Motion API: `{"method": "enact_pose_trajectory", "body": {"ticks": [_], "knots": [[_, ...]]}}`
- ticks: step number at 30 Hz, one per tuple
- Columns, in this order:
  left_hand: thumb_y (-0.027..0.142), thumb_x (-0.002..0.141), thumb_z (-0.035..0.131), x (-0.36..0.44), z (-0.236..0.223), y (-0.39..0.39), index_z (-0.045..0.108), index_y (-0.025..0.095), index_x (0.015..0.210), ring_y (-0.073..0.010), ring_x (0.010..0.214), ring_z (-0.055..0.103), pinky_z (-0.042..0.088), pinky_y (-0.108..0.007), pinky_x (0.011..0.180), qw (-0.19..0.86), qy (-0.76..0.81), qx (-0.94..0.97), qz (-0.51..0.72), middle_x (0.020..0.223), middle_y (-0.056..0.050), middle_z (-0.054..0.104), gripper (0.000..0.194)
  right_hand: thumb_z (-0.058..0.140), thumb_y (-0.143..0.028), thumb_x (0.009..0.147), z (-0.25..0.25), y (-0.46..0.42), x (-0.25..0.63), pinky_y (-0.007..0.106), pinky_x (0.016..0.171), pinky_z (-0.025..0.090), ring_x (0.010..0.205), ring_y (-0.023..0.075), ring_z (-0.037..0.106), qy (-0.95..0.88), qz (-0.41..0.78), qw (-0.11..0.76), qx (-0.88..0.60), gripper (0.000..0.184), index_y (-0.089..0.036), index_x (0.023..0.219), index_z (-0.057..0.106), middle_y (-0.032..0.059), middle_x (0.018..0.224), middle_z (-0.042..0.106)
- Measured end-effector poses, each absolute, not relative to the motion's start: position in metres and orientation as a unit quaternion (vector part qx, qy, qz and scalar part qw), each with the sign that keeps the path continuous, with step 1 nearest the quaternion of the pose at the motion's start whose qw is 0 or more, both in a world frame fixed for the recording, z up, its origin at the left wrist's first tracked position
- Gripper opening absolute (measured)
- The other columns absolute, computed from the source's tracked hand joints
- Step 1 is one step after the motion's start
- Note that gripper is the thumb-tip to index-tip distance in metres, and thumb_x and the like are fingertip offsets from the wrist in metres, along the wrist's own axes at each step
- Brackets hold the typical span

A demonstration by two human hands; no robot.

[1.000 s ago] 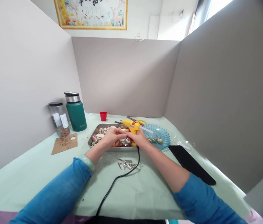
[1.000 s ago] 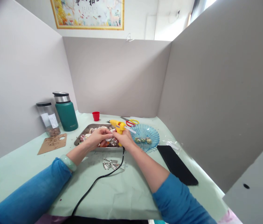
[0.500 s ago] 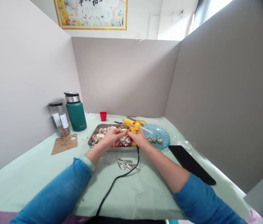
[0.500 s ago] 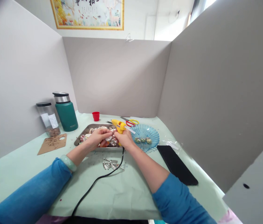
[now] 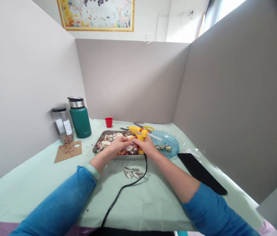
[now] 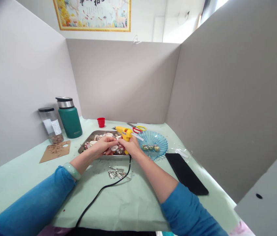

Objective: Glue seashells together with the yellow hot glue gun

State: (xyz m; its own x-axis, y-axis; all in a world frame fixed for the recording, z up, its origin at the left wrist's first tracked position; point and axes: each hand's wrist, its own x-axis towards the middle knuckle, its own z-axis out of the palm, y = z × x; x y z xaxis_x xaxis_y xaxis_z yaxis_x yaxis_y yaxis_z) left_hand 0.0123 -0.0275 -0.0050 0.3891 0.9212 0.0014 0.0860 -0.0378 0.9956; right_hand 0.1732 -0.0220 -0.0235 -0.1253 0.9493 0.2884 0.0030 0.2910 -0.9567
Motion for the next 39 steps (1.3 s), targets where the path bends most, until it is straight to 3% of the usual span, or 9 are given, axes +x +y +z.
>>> {"method": "enact_pose_trajectory", "body": {"ticks": [7, 12, 18, 25, 31, 37, 39], "knots": [[0.035, 0.073, 0.07, 0.011, -0.007, -0.026, 0.056, 0.017, 0.075, -0.0044, 0.029, 0.034, 0.044, -0.021, 0.044, 0.559, 0.401, 0.619, 0.379, 0.037, 0.009, 0.043, 0.023, 0.066, -0.033, 0.068, -0.02, -0.025, 0.174, 0.02, 0.044, 0.037, 0.045, 0.0084, 0.046, -0.61, 0.459, 0.516, -0.388, 0.017, -0.017, 0.071, 0.06, -0.0045, 0.052, 0.054], [0.036, 0.074, 0.069, 0.005, -0.011, -0.022, 0.054, 0.018, 0.078, -0.0039, 0.03, 0.035, 0.046, -0.023, 0.047, 0.605, 0.349, 0.607, 0.38, 0.042, 0.009, 0.046, 0.023, 0.066, -0.032, 0.067, -0.014, -0.03, 0.173, 0.02, 0.043, 0.036, 0.042, 0.008, 0.044, -0.563, 0.481, 0.554, -0.381, 0.019, -0.017, 0.065, 0.055, -0.0038, 0.048, 0.052], [0.034, 0.072, 0.07, 0.005, -0.009, -0.021, 0.052, 0.017, 0.076, -0.0039, 0.03, 0.034, 0.047, -0.024, 0.047, 0.625, 0.347, 0.59, 0.375, 0.045, 0.008, 0.046, 0.025, 0.067, -0.033, 0.066, -0.019, -0.026, 0.174, 0.021, 0.044, 0.039, 0.045, 0.0092, 0.047, -0.57, 0.469, 0.562, -0.373, 0.022, -0.016, 0.078, 0.061, -0.0029, 0.052, 0.056], [0.034, 0.073, 0.068, 0.007, -0.015, -0.015, 0.052, 0.015, 0.072, -0.0038, 0.031, 0.04, 0.022, -0.016, 0.031, 0.554, 0.379, 0.655, 0.347, 0.056, 0.003, 0.054, 0.025, 0.065, -0.036, 0.069, -0.021, -0.024, 0.173, 0.021, 0.044, 0.036, 0.044, 0.0093, 0.047, -0.598, 0.453, 0.537, -0.386, 0.02, -0.016, 0.067, 0.06, -0.0024, 0.049, 0.054], [0.032, 0.074, 0.065, 0.008, -0.014, -0.016, 0.051, 0.016, 0.072, -0.0044, 0.03, 0.04, 0.02, -0.016, 0.031, 0.56, 0.386, 0.644, 0.351, 0.053, 0.003, 0.052, 0.022, 0.066, -0.034, 0.068, -0.023, -0.02, 0.173, 0.021, 0.045, 0.039, 0.044, 0.0097, 0.048, -0.596, 0.444, 0.54, -0.396, 0.019, -0.016, 0.07, 0.062, -0.0017, 0.051, 0.058], [0.027, 0.074, 0.063, 0.008, -0.006, -0.024, 0.05, 0.017, 0.076, -0.0037, 0.027, 0.036, 0.036, -0.02, 0.038, 0.603, 0.379, 0.6, 0.364, 0.056, 0.003, 0.057, 0.017, 0.067, -0.035, 0.068, -0.025, -0.02, 0.174, 0.022, 0.047, 0.042, 0.048, 0.0118, 0.053, -0.59, 0.453, 0.538, -0.396, 0.021, -0.016, 0.075, 0.064, -0.0005, 0.055, 0.06], [0.027, 0.073, 0.064, 0.008, -0.005, -0.024, 0.051, 0.016, 0.075, -0.0039, 0.027, 0.037, 0.033, -0.019, 0.036, 0.596, 0.382, 0.606, 0.362, 0.055, 0.002, 0.057, 0.017, 0.066, -0.033, 0.068, -0.023, -0.021, 0.175, 0.022, 0.048, 0.042, 0.049, 0.0116, 0.053, -0.597, 0.446, 0.535, -0.398, 0.018, -0.016, 0.073, 0.064, -0.0007, 0.055, 0.06]]}}
